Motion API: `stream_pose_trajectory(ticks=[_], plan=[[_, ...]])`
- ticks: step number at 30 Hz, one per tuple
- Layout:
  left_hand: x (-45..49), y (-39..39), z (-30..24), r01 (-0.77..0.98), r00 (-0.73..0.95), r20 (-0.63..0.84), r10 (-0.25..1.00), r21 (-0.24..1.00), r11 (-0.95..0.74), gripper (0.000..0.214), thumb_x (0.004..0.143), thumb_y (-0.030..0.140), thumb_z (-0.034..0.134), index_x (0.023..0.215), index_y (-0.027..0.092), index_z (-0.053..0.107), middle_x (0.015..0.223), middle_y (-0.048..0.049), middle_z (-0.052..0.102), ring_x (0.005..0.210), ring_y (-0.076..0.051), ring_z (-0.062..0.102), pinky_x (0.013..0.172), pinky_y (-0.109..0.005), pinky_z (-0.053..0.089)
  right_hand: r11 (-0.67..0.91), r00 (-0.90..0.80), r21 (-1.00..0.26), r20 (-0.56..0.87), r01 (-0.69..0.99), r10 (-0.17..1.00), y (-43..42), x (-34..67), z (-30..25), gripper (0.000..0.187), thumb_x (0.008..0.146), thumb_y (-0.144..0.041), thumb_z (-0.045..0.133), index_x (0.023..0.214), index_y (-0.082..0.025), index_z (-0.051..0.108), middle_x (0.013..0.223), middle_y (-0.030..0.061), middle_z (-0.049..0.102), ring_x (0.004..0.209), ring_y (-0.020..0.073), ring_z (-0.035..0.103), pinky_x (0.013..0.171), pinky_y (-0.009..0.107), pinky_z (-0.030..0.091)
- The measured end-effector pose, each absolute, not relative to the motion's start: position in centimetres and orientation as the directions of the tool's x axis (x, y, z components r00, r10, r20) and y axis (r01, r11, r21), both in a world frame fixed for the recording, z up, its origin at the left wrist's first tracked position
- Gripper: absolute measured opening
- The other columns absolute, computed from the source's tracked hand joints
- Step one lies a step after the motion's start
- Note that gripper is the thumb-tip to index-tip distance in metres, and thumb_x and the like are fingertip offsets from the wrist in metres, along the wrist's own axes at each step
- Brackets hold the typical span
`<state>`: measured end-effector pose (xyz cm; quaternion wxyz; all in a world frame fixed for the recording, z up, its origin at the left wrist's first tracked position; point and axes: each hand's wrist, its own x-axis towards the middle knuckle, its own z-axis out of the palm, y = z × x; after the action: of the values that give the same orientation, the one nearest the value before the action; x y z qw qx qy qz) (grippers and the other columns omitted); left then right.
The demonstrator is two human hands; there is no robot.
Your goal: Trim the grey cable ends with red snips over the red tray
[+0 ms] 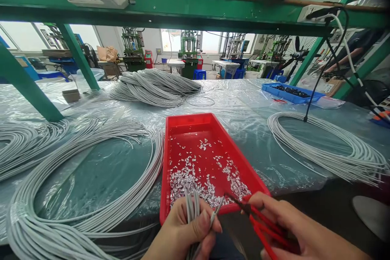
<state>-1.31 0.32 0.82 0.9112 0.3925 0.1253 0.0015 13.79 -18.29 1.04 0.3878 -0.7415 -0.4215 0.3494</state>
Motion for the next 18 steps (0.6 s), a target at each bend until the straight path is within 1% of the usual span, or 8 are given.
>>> stream_pose_trajectory(ticks=[2,3,5,8,11,13,15,18], plan=[[-1.2,-0.1,0.9,0.09,0.952,-0.256,0.171,0.763,0.64,0.041,0.064,0.051,0.081,0.07,0.013,0.068,0.044,0.0041,0.049,0.032,0.001,0.039,0.034,-0.01,0.025,-0.262,0.527,-0.954,-0.15,0.144,0.837,-16.6,13.1,1.2,0.053,0.072,-0.05,0.074,0.113,-0.018,0.062,0.092,0.0072,0.065,0.08,0.0173,0.062,0.07,0.026,0.051],[-1.1,-0.4,0.9,0.085,0.942,-0.263,0.209,0.789,0.609,0.044,0.063,0.053,0.081,0.071,0.012,0.067,0.045,0.004,0.05,0.032,0.001,0.04,0.034,-0.01,0.024,-0.193,0.462,-0.978,-0.138,0.074,0.876,-15.7,12.8,1.3,0.054,0.067,-0.052,0.078,0.104,-0.015,0.064,0.069,0.0009,0.059,0.058,0.0108,0.054,0.053,0.02,0.045],[-1.0,-1.0,0.8,0.077,0.921,-0.271,0.281,0.832,0.55,0.049,0.061,0.056,0.08,0.071,0.011,0.062,0.046,0.0041,0.051,0.032,0.001,0.039,0.035,-0.01,0.022,-0.072,0.346,-0.983,-0.126,-0.167,0.93,-13.8,12.0,1.3,0.048,0.066,-0.048,0.081,0.095,-0.013,0.065,0.048,-0.0085,0.044,0.038,0.0034,0.036,0.038,0.015,0.027],[-1.0,-1.7,0.5,0.06,0.887,-0.264,0.379,0.88,0.471,0.055,0.057,0.06,0.079,0.069,0.011,0.056,0.049,0.0042,0.053,0.033,0.002,0.037,0.036,-0.011,0.019,0.024,0.278,-0.864,-0.135,-0.502,0.951,-11.9,11.2,0.8,0.034,0.069,-0.038,0.082,0.071,-0.013,0.06,0.039,-0.0091,0.042,0.035,0.0018,0.03,0.038,0.016,0.022],[-1.0,-2.0,0.5,0.026,0.875,-0.213,0.434,0.918,0.397,0.057,0.056,0.062,0.079,0.065,0.011,0.054,0.047,0.0056,0.048,0.034,0.001,0.034,0.038,-0.013,0.019,-0.035,0.171,-0.733,-0.205,-0.68,0.964,-11.3,10.6,0.0,0.049,0.071,-0.045,0.078,0.053,-0.016,0.042,0.031,-0.0118,0.027,0.031,0.001,0.024,0.045,0.016,0.03],[-0.9,-2.0,0.5,0.02,0.876,-0.187,0.445,0.935,0.355,0.057,0.056,0.062,0.079,0.065,0.011,0.057,0.045,0.0069,0.042,0.036,0.0,0.032,0.039,-0.015,0.019,-0.081,0.092,-0.642,-0.231,-0.762,0.968,-11.4,10.4,-0.4,0.055,0.069,-0.046,0.077,0.052,-0.017,0.034,0.03,-0.0133,0.023,0.027,0.0001,0.018,0.046,0.016,0.032],[-0.7,-1.9,0.5,0.008,0.865,-0.159,0.475,0.953,0.304,0.052,0.058,0.059,0.079,0.066,0.012,0.06,0.045,0.0077,0.039,0.038,-0.001,0.03,0.041,-0.017,0.022,-0.066,0.098,-0.604,-0.234,-0.794,0.967,-11.7,10.4,-0.5,0.052,0.071,-0.045,0.078,0.055,-0.016,0.037,0.031,-0.0138,0.026,0.027,-0.0006,0.016,0.047,0.015,0.033],[-0.4,-1.7,0.0,-0.033,0.822,-0.096,0.562,0.976,0.216,0.036,0.064,0.043,0.082,0.065,0.013,0.063,0.05,0.0055,0.045,0.046,-0.004,0.038,0.05,-0.019,0.032,0.024,0.216,-0.653,-0.214,-0.757,0.953,-12.2,10.6,-0.2,0.042,0.073,-0.05,0.077,0.067,-0.014,0.056,0.037,-0.0118,0.038,0.032,-0.0003,0.021,0.048,0.015,0.032]])
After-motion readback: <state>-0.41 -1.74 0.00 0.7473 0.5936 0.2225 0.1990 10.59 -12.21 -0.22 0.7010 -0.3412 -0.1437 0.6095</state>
